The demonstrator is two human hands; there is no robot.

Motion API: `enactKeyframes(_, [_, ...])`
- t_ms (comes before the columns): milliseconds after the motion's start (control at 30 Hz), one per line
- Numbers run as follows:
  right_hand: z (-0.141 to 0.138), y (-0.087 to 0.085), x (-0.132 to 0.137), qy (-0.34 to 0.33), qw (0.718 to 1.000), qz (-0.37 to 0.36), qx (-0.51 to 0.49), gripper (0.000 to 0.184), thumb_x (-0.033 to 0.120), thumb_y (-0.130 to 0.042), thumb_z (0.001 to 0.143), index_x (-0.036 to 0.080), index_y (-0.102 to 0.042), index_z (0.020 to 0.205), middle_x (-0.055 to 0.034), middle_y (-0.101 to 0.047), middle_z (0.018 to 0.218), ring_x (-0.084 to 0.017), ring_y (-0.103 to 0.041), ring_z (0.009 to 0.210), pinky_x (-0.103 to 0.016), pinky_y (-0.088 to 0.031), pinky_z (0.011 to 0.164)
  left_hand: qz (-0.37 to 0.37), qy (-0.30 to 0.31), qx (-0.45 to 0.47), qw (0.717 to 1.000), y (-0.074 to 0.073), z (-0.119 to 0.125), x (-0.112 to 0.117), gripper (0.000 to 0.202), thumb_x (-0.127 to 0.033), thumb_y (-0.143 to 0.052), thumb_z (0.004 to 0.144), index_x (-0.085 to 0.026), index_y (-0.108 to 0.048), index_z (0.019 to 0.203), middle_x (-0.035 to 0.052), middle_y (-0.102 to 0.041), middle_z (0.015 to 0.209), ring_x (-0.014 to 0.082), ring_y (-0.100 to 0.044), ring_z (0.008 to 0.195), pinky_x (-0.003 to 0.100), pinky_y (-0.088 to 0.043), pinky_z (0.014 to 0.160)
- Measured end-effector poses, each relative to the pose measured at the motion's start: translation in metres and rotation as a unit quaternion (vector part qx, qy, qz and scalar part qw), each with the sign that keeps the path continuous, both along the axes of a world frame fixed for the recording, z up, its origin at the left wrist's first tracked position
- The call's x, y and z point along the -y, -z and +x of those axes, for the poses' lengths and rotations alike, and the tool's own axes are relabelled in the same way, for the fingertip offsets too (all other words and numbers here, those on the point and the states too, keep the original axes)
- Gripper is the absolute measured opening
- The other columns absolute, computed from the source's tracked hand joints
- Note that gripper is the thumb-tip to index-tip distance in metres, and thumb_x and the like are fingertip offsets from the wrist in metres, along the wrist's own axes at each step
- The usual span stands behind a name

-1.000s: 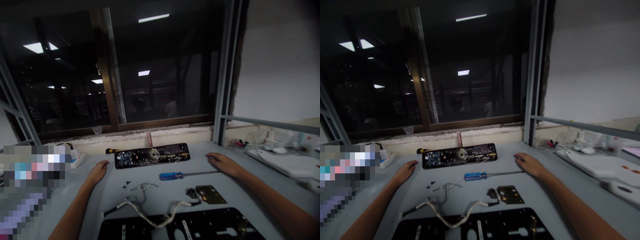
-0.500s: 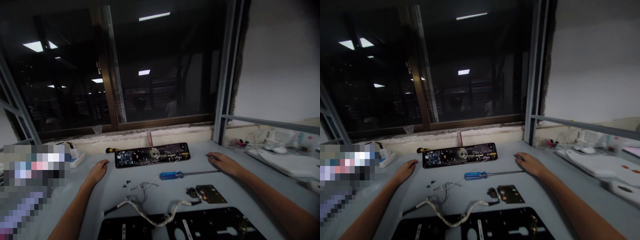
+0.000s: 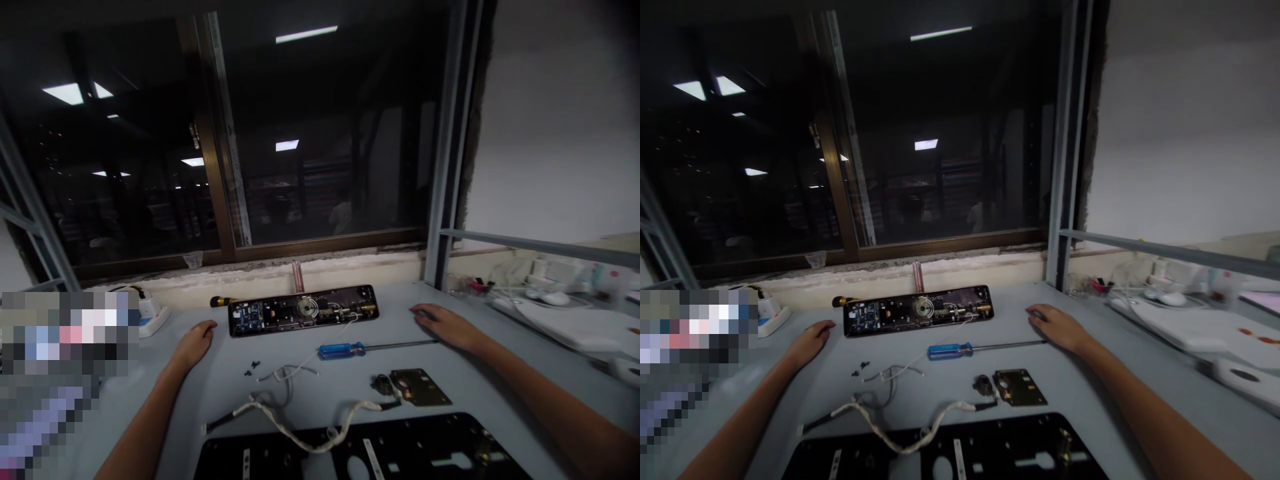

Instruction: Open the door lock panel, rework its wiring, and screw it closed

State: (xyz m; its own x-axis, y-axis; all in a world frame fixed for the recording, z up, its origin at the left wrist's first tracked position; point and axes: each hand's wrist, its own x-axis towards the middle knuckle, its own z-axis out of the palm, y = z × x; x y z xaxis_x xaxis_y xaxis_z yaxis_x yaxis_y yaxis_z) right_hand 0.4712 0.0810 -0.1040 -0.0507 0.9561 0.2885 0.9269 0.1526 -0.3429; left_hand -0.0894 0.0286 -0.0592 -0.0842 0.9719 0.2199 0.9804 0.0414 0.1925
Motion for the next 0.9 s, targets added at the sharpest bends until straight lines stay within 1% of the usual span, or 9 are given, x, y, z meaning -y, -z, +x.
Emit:
enactKeyframes(100, [0.0, -0.0004, -0.0001, -0.003, 1.0, -0.001, 0.0, 0.051, 0.043, -0.03, 0.072, 0.014, -0.059, 0.103, -0.0108, -0.06, 0.11, -0.024, -0.056, 0.101, -0.032, -0.04, 0.09, 0.003, 0.0, 0.001, 1.0, 0.0002, 0.0001, 0.0004, 0.041, -0.018, -0.031, 0.078, -0.013, -0.055, 0.111, 0.0061, -0.057, 0.118, 0.0183, -0.05, 0.11, 0.028, -0.035, 0.095])
enactKeyframes(267, [0.0015, 0.0009, -0.0013, -0.003, 1.0, 0.003, 0.0, 0.047, 0.043, -0.031, 0.073, 0.018, -0.06, 0.1, -0.0081, -0.061, 0.108, -0.023, -0.056, 0.1, -0.031, -0.042, 0.088, 0.007, 0.002, 0.003, 1.0, 0.0005, -0.0001, 0.0001, 0.041, -0.018, -0.031, 0.078, -0.012, -0.056, 0.11, 0.0068, -0.058, 0.117, 0.0183, -0.051, 0.109, 0.027, -0.036, 0.095])
enactKeyframes(600, [0.0024, 0.0016, -0.0022, -0.006, 1.0, -0.002, 0.005, 0.049, 0.043, -0.031, 0.073, 0.016, -0.059, 0.103, -0.0095, -0.06, 0.109, -0.023, -0.055, 0.101, -0.029, -0.04, 0.09, 0.023, 0.0, 0.008, 1.0, 0.0018, -0.0007, -0.0002, 0.039, -0.018, -0.034, 0.077, -0.016, -0.058, 0.107, 0.0049, -0.06, 0.114, 0.0188, -0.054, 0.106, 0.028, -0.039, 0.091])
enactKeyframes(767, [0.0014, 0.0004, -0.0009, -0.007, 1.0, -0.004, 0.004, 0.05, 0.042, -0.031, 0.073, 0.014, -0.059, 0.104, -0.0109, -0.059, 0.111, -0.024, -0.054, 0.103, -0.031, -0.039, 0.091, 0.02, 0.003, 0.004, 1.0, 0.0021, -0.0012, -0.0009, 0.04, -0.017, -0.032, 0.077, -0.013, -0.057, 0.108, 0.0067, -0.059, 0.115, 0.0186, -0.053, 0.107, 0.028, -0.038, 0.093])
enactKeyframes(900, [0.0004, -0.0011, 0.0005, -0.008, 1.0, -0.004, 0.005, 0.05, 0.041, -0.031, 0.074, 0.013, -0.059, 0.104, -0.0107, -0.06, 0.11, -0.023, -0.055, 0.102, -0.029, -0.04, 0.09, 0.019, 0.006, 0.005, 1.0, 0.0018, -0.0018, -0.0014, 0.04, -0.018, -0.032, 0.077, -0.013, -0.057, 0.108, 0.0067, -0.059, 0.115, 0.0191, -0.053, 0.107, 0.029, -0.038, 0.093])
